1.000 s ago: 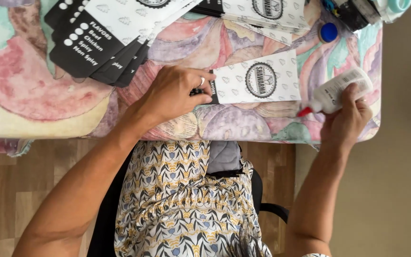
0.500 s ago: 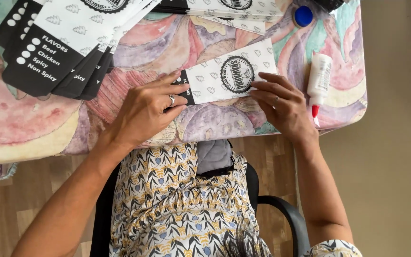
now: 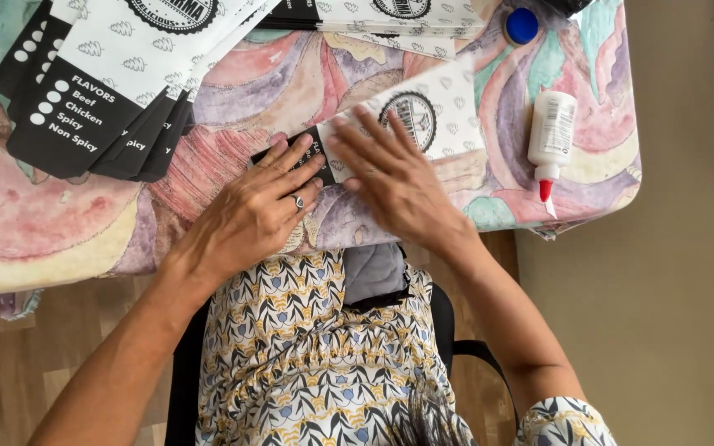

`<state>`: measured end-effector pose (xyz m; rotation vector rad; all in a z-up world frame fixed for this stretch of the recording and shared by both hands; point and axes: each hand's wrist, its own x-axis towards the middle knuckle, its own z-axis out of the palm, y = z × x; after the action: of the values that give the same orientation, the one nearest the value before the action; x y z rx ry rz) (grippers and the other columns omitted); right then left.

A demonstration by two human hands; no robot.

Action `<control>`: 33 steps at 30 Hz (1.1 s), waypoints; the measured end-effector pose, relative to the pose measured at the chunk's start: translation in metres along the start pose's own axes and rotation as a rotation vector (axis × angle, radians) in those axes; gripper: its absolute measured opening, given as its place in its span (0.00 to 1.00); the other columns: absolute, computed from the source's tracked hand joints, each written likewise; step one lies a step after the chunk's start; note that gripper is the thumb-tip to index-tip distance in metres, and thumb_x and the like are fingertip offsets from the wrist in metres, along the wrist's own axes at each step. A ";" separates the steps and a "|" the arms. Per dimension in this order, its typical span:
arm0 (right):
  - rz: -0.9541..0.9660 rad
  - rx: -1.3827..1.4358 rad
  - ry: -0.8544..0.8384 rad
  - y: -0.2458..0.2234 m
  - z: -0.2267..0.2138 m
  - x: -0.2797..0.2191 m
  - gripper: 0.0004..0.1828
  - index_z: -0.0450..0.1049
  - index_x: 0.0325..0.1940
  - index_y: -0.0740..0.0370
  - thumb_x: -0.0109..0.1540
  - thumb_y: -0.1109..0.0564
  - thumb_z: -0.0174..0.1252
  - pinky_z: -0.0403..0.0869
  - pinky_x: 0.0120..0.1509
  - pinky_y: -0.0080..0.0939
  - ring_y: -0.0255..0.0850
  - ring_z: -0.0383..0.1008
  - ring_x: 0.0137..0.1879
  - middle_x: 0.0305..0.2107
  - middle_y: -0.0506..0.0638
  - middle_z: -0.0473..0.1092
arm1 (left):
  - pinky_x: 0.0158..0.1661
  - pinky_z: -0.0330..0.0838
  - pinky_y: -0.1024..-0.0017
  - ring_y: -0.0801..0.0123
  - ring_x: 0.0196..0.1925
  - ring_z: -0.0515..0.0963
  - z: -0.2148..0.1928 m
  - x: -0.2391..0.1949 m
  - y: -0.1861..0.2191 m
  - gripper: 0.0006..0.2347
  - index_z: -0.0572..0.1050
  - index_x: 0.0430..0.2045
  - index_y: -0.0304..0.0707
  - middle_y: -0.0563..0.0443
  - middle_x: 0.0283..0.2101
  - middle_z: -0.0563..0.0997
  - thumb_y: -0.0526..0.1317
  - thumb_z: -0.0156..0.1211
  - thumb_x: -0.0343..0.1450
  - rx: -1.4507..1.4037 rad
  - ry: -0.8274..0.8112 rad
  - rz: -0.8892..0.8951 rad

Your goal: The person applies glue from a bottle onto paper food packaging wraps and presses them together by hand.

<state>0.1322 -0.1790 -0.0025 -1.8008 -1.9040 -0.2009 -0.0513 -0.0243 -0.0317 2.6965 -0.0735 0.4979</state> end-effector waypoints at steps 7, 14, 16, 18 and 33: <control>0.382 -0.026 -0.504 0.050 -0.048 -0.026 0.31 0.35 0.82 0.49 0.74 0.44 0.27 0.21 0.82 0.54 0.45 0.22 0.83 0.79 0.49 0.32 | 0.72 0.57 0.51 0.47 0.72 0.66 -0.027 -0.029 -0.001 0.18 0.71 0.60 0.35 0.40 0.66 0.71 0.36 0.59 0.74 0.046 0.012 0.036; 0.496 -0.154 -0.425 0.063 -0.047 -0.048 0.35 0.37 0.83 0.50 0.72 0.43 0.30 0.28 0.82 0.59 0.52 0.28 0.83 0.80 0.51 0.34 | 0.62 0.68 0.57 0.49 0.56 0.79 0.012 0.022 0.030 0.12 0.83 0.27 0.32 0.39 0.44 0.85 0.44 0.68 0.73 0.232 0.336 -0.121; 0.471 -0.206 -0.392 0.067 -0.045 -0.052 0.35 0.40 0.84 0.48 0.72 0.45 0.36 0.34 0.82 0.66 0.55 0.34 0.83 0.80 0.51 0.37 | 0.62 0.69 0.56 0.46 0.59 0.78 0.029 0.041 0.036 0.11 0.83 0.36 0.28 0.35 0.48 0.82 0.42 0.64 0.74 0.157 0.403 -0.134; 0.504 -0.151 -0.427 0.070 -0.048 -0.051 0.37 0.37 0.84 0.45 0.72 0.43 0.37 0.30 0.82 0.65 0.51 0.29 0.84 0.80 0.48 0.33 | 0.73 0.42 0.49 0.39 0.76 0.52 0.030 0.054 0.043 0.20 0.67 0.63 0.22 0.27 0.73 0.56 0.35 0.52 0.76 0.024 0.070 -0.405; 0.560 -0.242 -0.388 0.088 -0.045 -0.021 0.37 0.45 0.84 0.45 0.72 0.34 0.19 0.24 0.79 0.64 0.55 0.26 0.82 0.79 0.46 0.41 | 0.73 0.28 0.52 0.45 0.79 0.38 0.028 0.035 0.028 0.32 0.55 0.72 0.38 0.31 0.77 0.45 0.62 0.29 0.78 0.048 -0.113 -0.261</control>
<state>0.2290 -0.2082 0.0064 -2.6128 -1.5661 0.1316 -0.0129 -0.0606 -0.0334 2.7239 0.2591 0.2714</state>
